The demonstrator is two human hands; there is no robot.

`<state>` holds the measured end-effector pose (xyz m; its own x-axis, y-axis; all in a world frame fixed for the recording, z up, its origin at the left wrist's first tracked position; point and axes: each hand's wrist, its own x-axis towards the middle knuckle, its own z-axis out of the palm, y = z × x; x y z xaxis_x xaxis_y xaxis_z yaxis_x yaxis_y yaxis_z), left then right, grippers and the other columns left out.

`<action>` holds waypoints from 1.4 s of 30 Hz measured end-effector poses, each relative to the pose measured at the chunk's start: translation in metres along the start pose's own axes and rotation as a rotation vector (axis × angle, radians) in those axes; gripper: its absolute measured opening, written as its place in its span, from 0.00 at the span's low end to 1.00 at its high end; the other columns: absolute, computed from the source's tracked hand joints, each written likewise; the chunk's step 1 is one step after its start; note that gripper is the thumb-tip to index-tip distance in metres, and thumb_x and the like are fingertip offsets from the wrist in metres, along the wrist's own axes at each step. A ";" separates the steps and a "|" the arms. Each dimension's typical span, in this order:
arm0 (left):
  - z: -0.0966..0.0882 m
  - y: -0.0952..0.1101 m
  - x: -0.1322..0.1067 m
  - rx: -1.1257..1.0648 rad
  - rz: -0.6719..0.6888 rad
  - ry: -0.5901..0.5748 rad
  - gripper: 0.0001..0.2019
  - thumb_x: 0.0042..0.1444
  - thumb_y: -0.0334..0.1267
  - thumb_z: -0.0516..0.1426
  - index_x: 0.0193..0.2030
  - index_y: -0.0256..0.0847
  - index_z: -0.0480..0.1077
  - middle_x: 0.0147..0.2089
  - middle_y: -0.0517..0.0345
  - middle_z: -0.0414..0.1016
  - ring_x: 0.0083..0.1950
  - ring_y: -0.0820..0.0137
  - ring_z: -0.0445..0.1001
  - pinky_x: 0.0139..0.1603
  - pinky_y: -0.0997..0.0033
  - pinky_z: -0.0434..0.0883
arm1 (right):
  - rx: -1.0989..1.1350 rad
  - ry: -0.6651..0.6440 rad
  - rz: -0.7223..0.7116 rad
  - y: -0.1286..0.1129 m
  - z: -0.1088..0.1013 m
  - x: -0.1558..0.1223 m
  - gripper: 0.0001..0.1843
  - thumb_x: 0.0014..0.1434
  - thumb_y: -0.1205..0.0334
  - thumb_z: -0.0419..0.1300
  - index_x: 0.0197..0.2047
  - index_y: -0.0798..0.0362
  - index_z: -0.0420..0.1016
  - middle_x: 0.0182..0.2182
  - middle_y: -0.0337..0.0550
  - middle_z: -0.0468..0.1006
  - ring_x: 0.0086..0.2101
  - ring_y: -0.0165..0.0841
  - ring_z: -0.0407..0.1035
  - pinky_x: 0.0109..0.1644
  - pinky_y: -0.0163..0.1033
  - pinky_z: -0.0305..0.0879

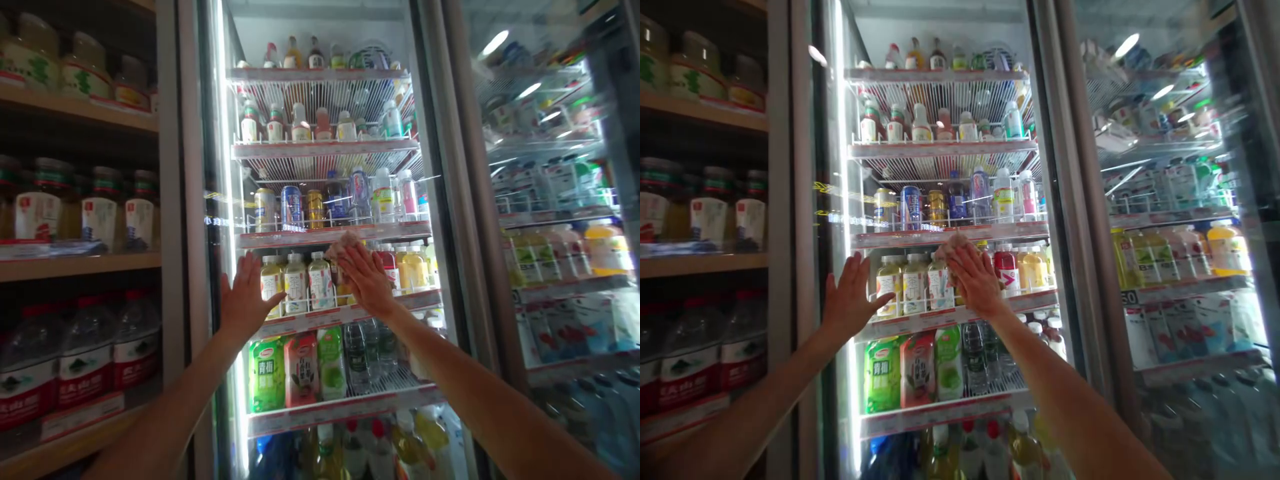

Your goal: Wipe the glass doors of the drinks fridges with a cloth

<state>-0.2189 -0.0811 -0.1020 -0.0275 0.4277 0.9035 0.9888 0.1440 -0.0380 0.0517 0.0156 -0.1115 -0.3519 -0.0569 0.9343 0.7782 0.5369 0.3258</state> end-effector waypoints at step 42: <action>-0.014 -0.011 0.022 0.067 0.056 0.001 0.43 0.53 0.58 0.52 0.68 0.33 0.45 0.71 0.46 0.38 0.71 0.58 0.40 0.68 0.46 0.41 | 0.024 -0.025 -0.138 -0.070 0.024 0.068 0.26 0.62 0.58 0.47 0.63 0.45 0.56 0.66 0.34 0.51 0.65 0.36 0.39 0.67 0.51 0.41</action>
<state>-0.2285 -0.0854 -0.0754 0.0277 0.4358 0.8996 0.9767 0.1797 -0.1171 -0.0392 -0.0061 -0.0745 -0.4676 -0.1112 0.8769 0.7088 0.5456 0.4472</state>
